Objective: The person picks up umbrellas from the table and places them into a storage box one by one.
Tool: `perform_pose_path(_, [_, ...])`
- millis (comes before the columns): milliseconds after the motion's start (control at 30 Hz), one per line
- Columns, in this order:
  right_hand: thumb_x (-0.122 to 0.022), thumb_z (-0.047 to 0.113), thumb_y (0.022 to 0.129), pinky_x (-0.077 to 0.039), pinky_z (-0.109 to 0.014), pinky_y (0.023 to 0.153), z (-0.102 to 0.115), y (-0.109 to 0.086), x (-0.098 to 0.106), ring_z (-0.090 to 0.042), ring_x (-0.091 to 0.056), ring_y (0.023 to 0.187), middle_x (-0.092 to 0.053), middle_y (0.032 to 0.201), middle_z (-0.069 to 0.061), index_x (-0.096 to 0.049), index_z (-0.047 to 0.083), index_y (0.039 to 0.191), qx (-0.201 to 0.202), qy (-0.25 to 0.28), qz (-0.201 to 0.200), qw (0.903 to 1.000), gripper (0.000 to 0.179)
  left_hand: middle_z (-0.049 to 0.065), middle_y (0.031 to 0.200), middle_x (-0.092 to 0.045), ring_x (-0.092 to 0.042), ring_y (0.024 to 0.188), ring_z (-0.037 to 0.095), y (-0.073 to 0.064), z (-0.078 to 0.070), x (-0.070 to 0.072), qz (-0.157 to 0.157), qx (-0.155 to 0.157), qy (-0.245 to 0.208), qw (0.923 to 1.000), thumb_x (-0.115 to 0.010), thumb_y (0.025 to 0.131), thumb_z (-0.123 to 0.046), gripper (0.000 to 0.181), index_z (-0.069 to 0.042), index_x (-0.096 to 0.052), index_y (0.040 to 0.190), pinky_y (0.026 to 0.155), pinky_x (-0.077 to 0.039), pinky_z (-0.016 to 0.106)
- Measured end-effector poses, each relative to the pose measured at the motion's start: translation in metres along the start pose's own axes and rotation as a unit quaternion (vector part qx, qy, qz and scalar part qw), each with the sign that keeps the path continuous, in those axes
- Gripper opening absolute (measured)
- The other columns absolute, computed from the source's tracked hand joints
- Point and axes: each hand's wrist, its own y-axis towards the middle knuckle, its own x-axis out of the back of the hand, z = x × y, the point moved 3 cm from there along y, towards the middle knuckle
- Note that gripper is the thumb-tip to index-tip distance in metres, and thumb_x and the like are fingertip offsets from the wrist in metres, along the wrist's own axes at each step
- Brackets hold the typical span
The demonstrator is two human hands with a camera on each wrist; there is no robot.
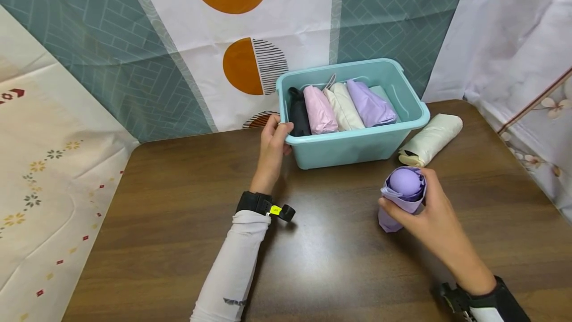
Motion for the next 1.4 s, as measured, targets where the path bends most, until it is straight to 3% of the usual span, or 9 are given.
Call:
perform_pose_path(533, [-0.081,0.011,0.075,-0.037,-0.014,0.078,-0.009,-0.003,-0.013,-0.008,-0.049,0.098,-0.047,0.117,-0.006,-0.032,0.004,0.133,-0.053,0.012,-0.002,0.9985,0.076,0.009,0.08,-0.044,-0.045,0.07,0.035,0.0,0.0,-0.001,-0.002,0.004,0.006,1.0,-0.053,0.089,-0.034,0.023,-0.014,-0.047,0.098,0.055,-0.039,0.027])
perform_pose_path(667, [-0.081,0.011,0.075,-0.037,-0.015,0.078,-0.01,-0.003,-0.014,-0.008,-0.049,0.097,-0.047,0.117,-0.005,-0.033,0.004,0.133,-0.066,0.014,-0.012,0.9977,0.076,0.009,0.078,-0.043,-0.044,0.066,0.03,0.0,0.0,-0.001,0.0,0.002,0.005,1.0,-0.053,0.088,-0.033,0.022,-0.014,-0.046,0.097,0.054,-0.038,0.027])
perform_pose_path(767, [-0.081,0.011,0.075,-0.037,-0.015,0.078,-0.01,-0.003,-0.015,-0.007,-0.049,0.097,-0.047,0.116,-0.005,-0.034,0.003,0.132,-0.065,0.015,-0.017,0.9977,0.074,0.009,0.077,-0.043,-0.043,0.064,0.027,0.0,0.0,-0.001,0.001,-0.001,0.002,1.0,-0.053,0.088,-0.033,0.022,-0.014,-0.046,0.096,0.054,-0.037,0.028])
perform_pose_path(1033, [-0.08,0.013,0.076,-0.036,-0.016,0.078,-0.01,-0.001,-0.017,-0.007,-0.047,0.097,-0.046,0.118,-0.008,-0.032,0.002,0.134,-0.069,0.006,-0.007,0.9976,0.076,0.009,0.078,-0.043,-0.043,0.072,0.042,0.0,0.002,0.0,0.002,0.001,0.0,1.0,-0.053,0.089,-0.034,0.023,-0.014,-0.046,0.098,0.056,-0.038,0.031])
perform_pose_path(1267, [-0.082,0.01,0.073,-0.037,-0.015,0.078,-0.011,0.0,-0.018,-0.008,-0.049,0.096,-0.046,0.116,-0.007,-0.03,0.003,0.134,-0.051,0.012,0.002,0.9986,0.08,0.009,0.076,-0.042,-0.042,0.066,0.035,0.001,0.002,0.0,0.002,-0.001,0.001,1.0,-0.053,0.088,-0.034,0.022,-0.014,-0.045,0.097,0.053,-0.036,0.027])
perform_pose_path(1400, [-0.083,0.01,0.072,-0.037,-0.014,0.079,-0.01,0.001,-0.017,-0.011,-0.049,0.096,-0.047,0.115,-0.005,-0.029,0.006,0.136,-0.037,0.02,0.009,0.9991,0.083,0.01,0.078,-0.042,-0.043,0.07,0.041,0.001,0.002,0.0,0.002,0.002,0.0,1.0,-0.053,0.089,-0.034,0.023,-0.014,-0.046,0.098,0.054,-0.037,0.028])
